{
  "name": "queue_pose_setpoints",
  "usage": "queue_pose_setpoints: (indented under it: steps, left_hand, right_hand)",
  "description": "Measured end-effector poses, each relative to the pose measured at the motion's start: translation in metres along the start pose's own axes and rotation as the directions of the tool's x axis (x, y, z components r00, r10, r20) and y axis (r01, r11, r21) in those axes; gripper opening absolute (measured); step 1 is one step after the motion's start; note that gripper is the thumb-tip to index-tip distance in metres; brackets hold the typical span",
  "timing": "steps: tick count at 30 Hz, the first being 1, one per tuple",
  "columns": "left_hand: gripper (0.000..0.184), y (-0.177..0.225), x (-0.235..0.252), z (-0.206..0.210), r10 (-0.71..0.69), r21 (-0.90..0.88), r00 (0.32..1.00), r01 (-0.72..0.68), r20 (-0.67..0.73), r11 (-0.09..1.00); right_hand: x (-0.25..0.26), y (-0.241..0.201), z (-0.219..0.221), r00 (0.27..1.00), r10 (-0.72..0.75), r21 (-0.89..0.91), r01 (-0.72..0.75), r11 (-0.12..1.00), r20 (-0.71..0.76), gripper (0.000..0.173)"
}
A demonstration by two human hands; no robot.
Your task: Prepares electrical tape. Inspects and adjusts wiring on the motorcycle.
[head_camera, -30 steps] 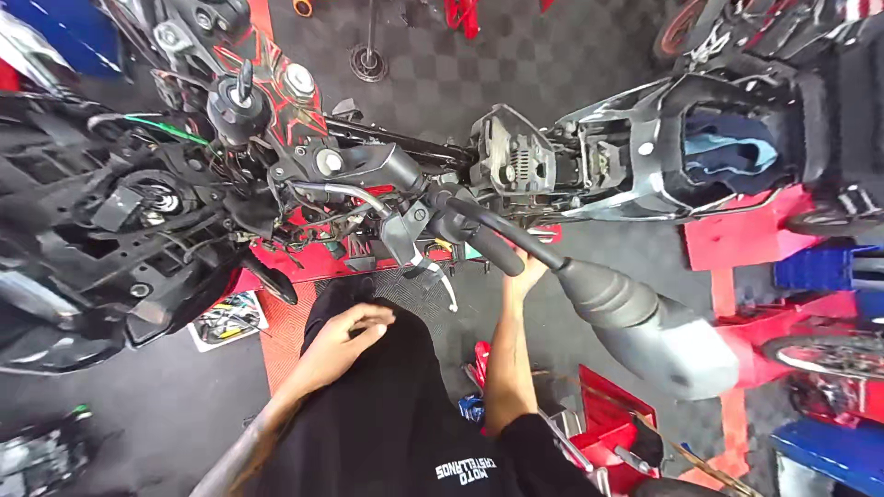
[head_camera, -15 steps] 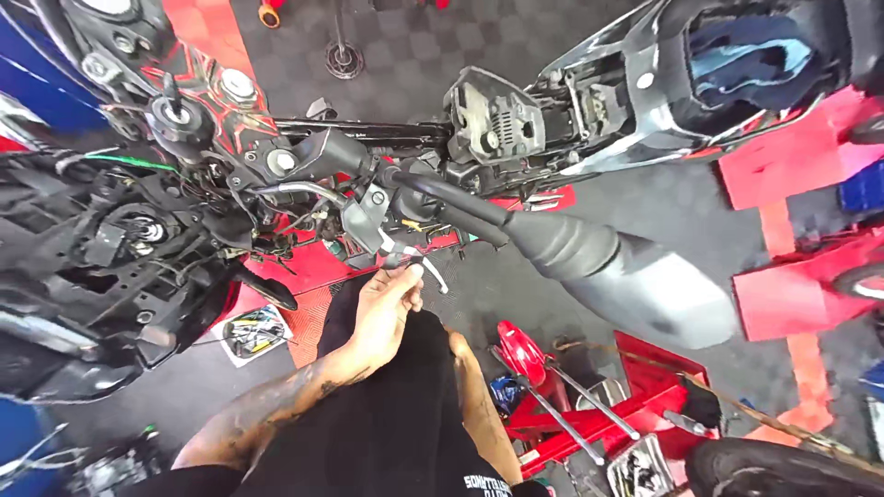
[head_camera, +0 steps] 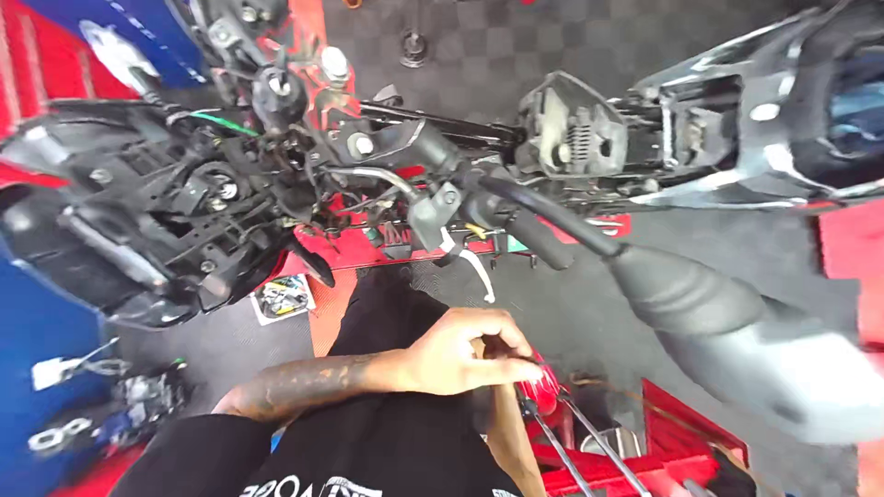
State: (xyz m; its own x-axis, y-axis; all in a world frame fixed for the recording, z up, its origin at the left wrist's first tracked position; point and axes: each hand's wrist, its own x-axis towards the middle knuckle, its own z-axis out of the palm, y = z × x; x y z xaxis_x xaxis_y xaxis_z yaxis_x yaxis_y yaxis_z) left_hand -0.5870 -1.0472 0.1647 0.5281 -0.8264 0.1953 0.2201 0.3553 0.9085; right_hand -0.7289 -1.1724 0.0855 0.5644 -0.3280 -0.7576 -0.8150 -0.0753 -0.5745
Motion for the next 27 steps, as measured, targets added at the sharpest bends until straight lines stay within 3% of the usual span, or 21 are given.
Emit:
queue_pose_setpoints:
  steps: [2, 4, 7, 9, 12, 14, 20, 27]
  left_hand:
    - [0.014, 0.0, -0.027, -0.028, -0.047, 0.064, 0.998, 0.049, -0.036, 0.997]
    - [0.014, 0.0, -0.052, -0.054, -0.099, 0.073, 0.984, 0.111, -0.15, 0.991]
    - [0.015, -0.001, -0.084, -0.074, -0.127, 0.064, 0.951, 0.151, -0.283, 0.986]
    - [0.015, 0.0, -0.095, -0.082, -0.111, 0.057, 0.93, 0.14, -0.351, 0.989]
    - [0.016, 0.006, -0.105, -0.092, -0.049, 0.095, 0.888, 0.104, -0.458, 0.99]
    - [0.016, 0.012, -0.109, -0.102, -0.027, 0.112, 0.855, 0.099, -0.518, 0.989]
    - [0.016, 0.029, -0.129, -0.146, -0.069, 0.125, 0.835, 0.163, -0.545, 0.979]
    - [0.018, 0.041, -0.138, -0.196, -0.152, 0.124, 0.911, 0.213, -0.383, 0.969]
  right_hand:
    - [0.019, 0.04, 0.008, 0.949, -0.315, 0.02, 0.314, 0.949, 0.024, 0.022]
    - [0.023, 0.027, 0.014, 0.839, -0.542, 0.146, 0.531, 0.835, 0.051, 0.018]
    - [0.01, -0.034, 0.04, 0.697, -0.712, 0.499, 0.588, 0.636, 0.087, 0.037]
    - [0.015, -0.071, 0.063, 0.692, -0.714, 0.717, 0.445, 0.536, 0.105, 0.045]
    - [0.02, -0.106, 0.086, 0.748, -0.644, 0.877, 0.189, 0.441, 0.163, 0.026]
    - [0.022, -0.119, 0.094, 0.755, -0.629, 0.902, 0.124, 0.414, 0.185, 0.016]
    - [0.028, -0.146, 0.128, 0.753, -0.637, 0.854, 0.214, 0.473, 0.164, 0.021]
    - [0.022, -0.16, 0.176, 0.815, -0.575, 0.828, 0.37, 0.421, -0.071, 0.009]
